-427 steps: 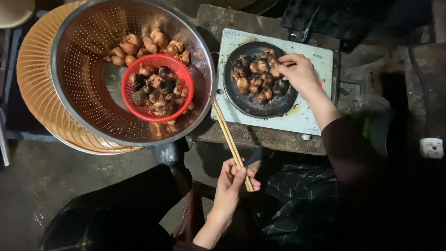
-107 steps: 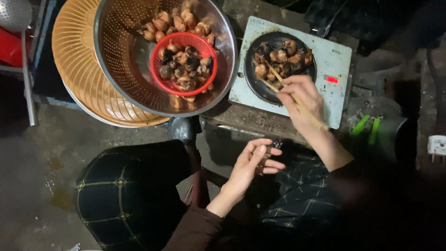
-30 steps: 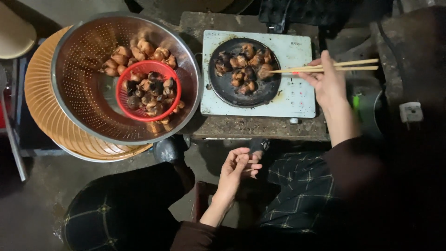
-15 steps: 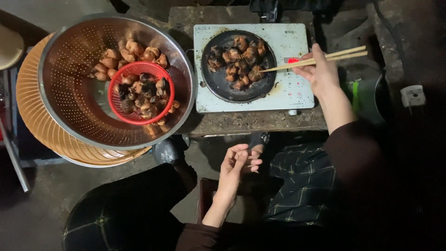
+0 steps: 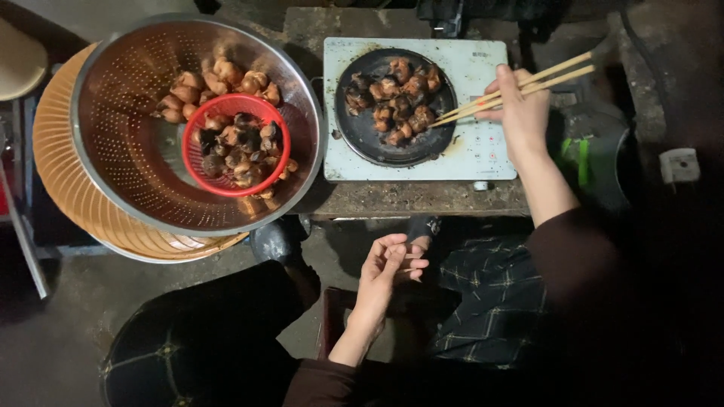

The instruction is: The person uses chopsticks to stir and turn snails cooking in a pan on a portable electric stove. They also use their hand to move snails within the pan and transfer some from a red basket into a metal colander.

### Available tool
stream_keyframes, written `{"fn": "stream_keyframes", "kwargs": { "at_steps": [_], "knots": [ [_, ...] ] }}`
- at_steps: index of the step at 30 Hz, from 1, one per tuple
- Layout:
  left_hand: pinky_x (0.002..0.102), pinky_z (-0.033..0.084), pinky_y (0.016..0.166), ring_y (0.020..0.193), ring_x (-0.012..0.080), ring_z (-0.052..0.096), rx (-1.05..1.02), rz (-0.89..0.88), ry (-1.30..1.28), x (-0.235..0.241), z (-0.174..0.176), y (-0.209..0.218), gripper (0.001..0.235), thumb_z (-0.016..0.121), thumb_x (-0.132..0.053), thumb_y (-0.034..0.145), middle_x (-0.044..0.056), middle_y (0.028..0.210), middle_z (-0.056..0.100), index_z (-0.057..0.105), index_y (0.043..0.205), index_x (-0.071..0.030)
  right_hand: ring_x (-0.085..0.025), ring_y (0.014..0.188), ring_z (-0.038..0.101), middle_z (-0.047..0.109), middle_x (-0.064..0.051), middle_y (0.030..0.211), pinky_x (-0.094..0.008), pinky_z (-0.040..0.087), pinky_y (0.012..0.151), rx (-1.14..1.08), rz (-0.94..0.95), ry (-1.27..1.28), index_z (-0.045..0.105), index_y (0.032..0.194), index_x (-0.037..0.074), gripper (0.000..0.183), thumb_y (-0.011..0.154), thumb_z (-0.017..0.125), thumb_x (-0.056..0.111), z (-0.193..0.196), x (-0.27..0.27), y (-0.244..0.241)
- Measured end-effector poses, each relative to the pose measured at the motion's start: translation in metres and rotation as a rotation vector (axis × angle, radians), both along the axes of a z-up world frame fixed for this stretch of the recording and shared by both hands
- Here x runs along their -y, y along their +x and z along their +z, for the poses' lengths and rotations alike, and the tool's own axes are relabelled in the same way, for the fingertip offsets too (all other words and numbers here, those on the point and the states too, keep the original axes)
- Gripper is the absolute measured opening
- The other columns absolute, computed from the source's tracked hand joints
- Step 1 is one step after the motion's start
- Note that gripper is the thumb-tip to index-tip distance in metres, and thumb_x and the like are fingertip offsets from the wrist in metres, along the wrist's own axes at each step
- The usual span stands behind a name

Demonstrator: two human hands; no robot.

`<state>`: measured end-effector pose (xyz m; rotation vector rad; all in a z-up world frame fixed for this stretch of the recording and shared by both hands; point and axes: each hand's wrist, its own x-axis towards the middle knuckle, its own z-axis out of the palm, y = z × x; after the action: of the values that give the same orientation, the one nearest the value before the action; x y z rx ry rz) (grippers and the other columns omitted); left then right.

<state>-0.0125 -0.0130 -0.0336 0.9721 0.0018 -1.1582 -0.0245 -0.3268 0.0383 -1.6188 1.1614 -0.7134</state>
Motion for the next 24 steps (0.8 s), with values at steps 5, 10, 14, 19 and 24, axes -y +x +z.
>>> {"fn": "stream_keyframes", "kwargs": {
  "at_steps": [5, 10, 14, 19, 24],
  "knots": [
    [0.033, 0.062, 0.072, 0.086, 0.0276, 0.074, -0.041, 0.029, -0.021, 0.000, -0.004, -0.001, 0.025, 0.059, -0.019, 0.099, 0.017, 0.103, 0.070, 0.058, 0.119, -0.005, -0.014, 0.075, 0.073, 0.064, -0.005, 0.091, -0.018, 0.066, 0.059, 0.037, 0.061, -0.179, 0.061, 0.099, 0.008, 0.025, 0.112, 0.051, 0.027, 0.012, -0.004, -0.003],
    [0.032, 0.063, 0.073, 0.087, 0.0267, 0.075, -0.033, 0.019, -0.004, 0.000, 0.002, 0.001, 0.025, 0.058, -0.018, 0.099, 0.017, 0.103, 0.071, 0.058, 0.121, -0.005, -0.012, 0.071, 0.071, 0.064, -0.006, 0.083, -0.017, 0.060, 0.057, -0.052, 0.131, -0.308, 0.058, 0.095, 0.008, 0.027, 0.116, 0.049, 0.022, 0.014, -0.016, 0.003],
    [0.034, 0.065, 0.073, 0.088, 0.0291, 0.076, -0.023, 0.020, -0.015, 0.000, -0.013, -0.003, 0.029, 0.057, -0.017, 0.100, 0.019, 0.105, 0.070, 0.055, 0.124, -0.001, -0.027, 0.071, 0.068, 0.052, -0.015, 0.090, -0.028, 0.063, 0.053, 0.047, 0.231, -0.448, 0.058, 0.088, -0.004, 0.032, 0.115, 0.054, 0.014, 0.003, -0.012, 0.008],
    [0.035, 0.066, 0.074, 0.088, 0.0316, 0.076, -0.012, 0.039, -0.031, 0.000, -0.014, -0.002, 0.029, 0.053, -0.012, 0.102, 0.022, 0.107, 0.070, 0.051, 0.126, 0.003, -0.033, 0.067, 0.070, 0.050, -0.017, 0.080, -0.032, 0.064, 0.056, 0.167, 0.292, -0.463, 0.058, 0.089, -0.007, 0.033, 0.116, 0.054, 0.012, 0.014, -0.030, 0.016],
    [0.034, 0.066, 0.074, 0.088, 0.0300, 0.076, 0.001, 0.027, -0.024, 0.000, -0.017, -0.003, 0.029, 0.053, -0.012, 0.102, 0.020, 0.106, 0.070, 0.052, 0.126, 0.004, -0.021, 0.073, 0.067, 0.061, -0.012, 0.077, -0.030, 0.061, 0.071, 0.200, 0.313, -0.412, 0.059, 0.091, 0.000, 0.028, 0.114, 0.052, 0.015, 0.003, -0.039, 0.027]
  ]
}}
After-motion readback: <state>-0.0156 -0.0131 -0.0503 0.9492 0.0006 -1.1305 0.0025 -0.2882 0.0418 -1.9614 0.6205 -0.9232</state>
